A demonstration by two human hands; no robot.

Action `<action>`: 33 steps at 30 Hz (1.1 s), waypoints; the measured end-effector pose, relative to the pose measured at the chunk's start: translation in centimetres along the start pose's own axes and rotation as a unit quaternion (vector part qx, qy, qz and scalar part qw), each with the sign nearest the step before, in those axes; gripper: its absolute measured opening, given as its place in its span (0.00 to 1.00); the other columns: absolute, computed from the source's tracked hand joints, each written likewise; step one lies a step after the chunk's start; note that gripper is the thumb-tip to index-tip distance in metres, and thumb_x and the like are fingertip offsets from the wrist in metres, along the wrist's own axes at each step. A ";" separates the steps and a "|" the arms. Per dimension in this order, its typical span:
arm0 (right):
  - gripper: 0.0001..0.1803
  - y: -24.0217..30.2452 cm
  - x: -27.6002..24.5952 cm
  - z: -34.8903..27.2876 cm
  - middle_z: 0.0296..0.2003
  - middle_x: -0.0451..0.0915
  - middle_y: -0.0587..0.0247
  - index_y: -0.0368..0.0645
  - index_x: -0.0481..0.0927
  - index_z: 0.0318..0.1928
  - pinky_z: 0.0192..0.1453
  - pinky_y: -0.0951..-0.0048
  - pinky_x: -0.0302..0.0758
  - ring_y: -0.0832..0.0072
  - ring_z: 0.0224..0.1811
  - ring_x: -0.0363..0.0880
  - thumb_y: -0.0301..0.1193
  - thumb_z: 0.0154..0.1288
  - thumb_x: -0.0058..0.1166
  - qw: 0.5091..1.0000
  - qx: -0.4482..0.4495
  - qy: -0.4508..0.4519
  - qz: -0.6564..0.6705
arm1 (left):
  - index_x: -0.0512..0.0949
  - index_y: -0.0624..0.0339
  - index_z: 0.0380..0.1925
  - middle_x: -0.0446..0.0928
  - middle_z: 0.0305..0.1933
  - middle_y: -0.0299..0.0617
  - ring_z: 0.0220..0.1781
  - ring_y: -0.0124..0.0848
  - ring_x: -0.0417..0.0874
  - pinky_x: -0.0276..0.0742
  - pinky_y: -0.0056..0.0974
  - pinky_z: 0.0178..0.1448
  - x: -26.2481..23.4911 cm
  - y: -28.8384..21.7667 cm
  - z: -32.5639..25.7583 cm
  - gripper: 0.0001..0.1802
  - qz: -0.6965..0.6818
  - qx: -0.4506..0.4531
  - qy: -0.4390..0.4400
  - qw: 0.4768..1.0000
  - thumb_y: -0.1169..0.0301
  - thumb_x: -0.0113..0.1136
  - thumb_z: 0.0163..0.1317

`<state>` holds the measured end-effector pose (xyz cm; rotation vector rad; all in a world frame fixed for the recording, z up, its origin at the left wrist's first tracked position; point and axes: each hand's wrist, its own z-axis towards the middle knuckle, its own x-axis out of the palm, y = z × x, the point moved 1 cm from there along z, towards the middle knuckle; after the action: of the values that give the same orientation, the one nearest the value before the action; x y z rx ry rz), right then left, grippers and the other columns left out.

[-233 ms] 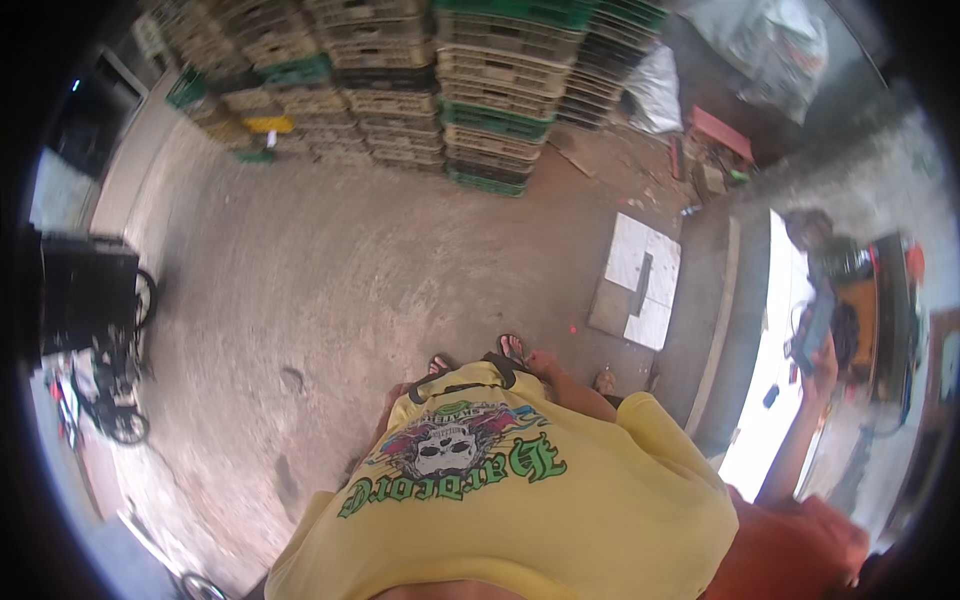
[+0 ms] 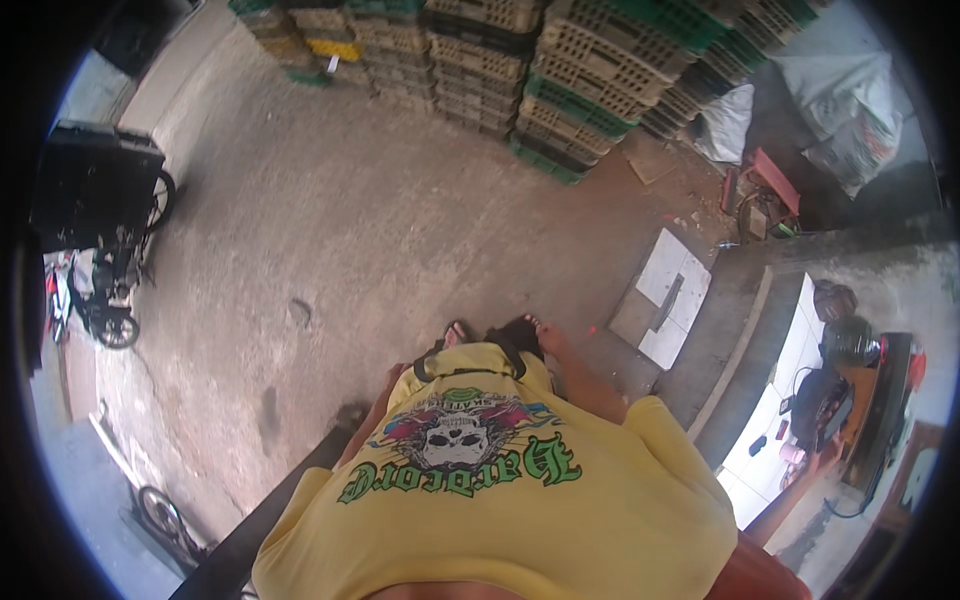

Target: The person walks into a workshop and begins preparing dough balls. They repeatedly take a piece of dough, flatten it, place a filling inside, and roll it into a ball before placing it on a tray. The process is repeated continuously throughout the clip.

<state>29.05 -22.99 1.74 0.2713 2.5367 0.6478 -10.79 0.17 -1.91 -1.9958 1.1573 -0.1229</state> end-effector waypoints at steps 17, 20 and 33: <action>0.06 10.4 -3.3 14.6 0.27 0.81 0.55 0.39 0.79 0.34 0.35 0.63 0.77 0.63 0.30 0.80 0.28 0.59 0.54 0.975 0.208 0.017 0.075 | 0.80 0.59 0.51 0.83 0.42 0.41 0.43 0.30 0.82 0.76 0.35 0.47 -13.1 -16.1 13.8 0.19 -0.101 -0.096 -0.063 0.988 0.58 0.51 0.70; 0.06 19.6 -6.8 21.4 0.28 0.80 0.54 0.39 0.79 0.37 0.37 0.63 0.77 0.65 0.31 0.80 0.27 0.61 0.53 0.987 0.105 0.077 -0.100 | 0.78 0.57 0.51 0.80 0.41 0.36 0.40 0.25 0.79 0.73 0.32 0.43 -15.9 -20.1 18.7 0.17 -0.301 -0.070 -0.102 0.945 0.60 0.48 0.74; 0.05 76.6 11.3 44.1 0.25 0.75 0.67 0.45 0.73 0.39 0.24 0.72 0.72 0.77 0.22 0.74 0.33 0.70 0.48 0.967 -0.195 0.146 -0.071 | 0.81 0.64 0.42 0.83 0.37 0.44 0.38 0.32 0.81 0.77 0.38 0.45 -33.3 -17.2 24.6 0.22 -0.206 -0.166 -0.303 0.915 0.54 0.54 0.67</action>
<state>47.29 64.28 1.33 -0.1548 2.5939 1.1794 -7.15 44.61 3.17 -2.3103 0.3651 0.4825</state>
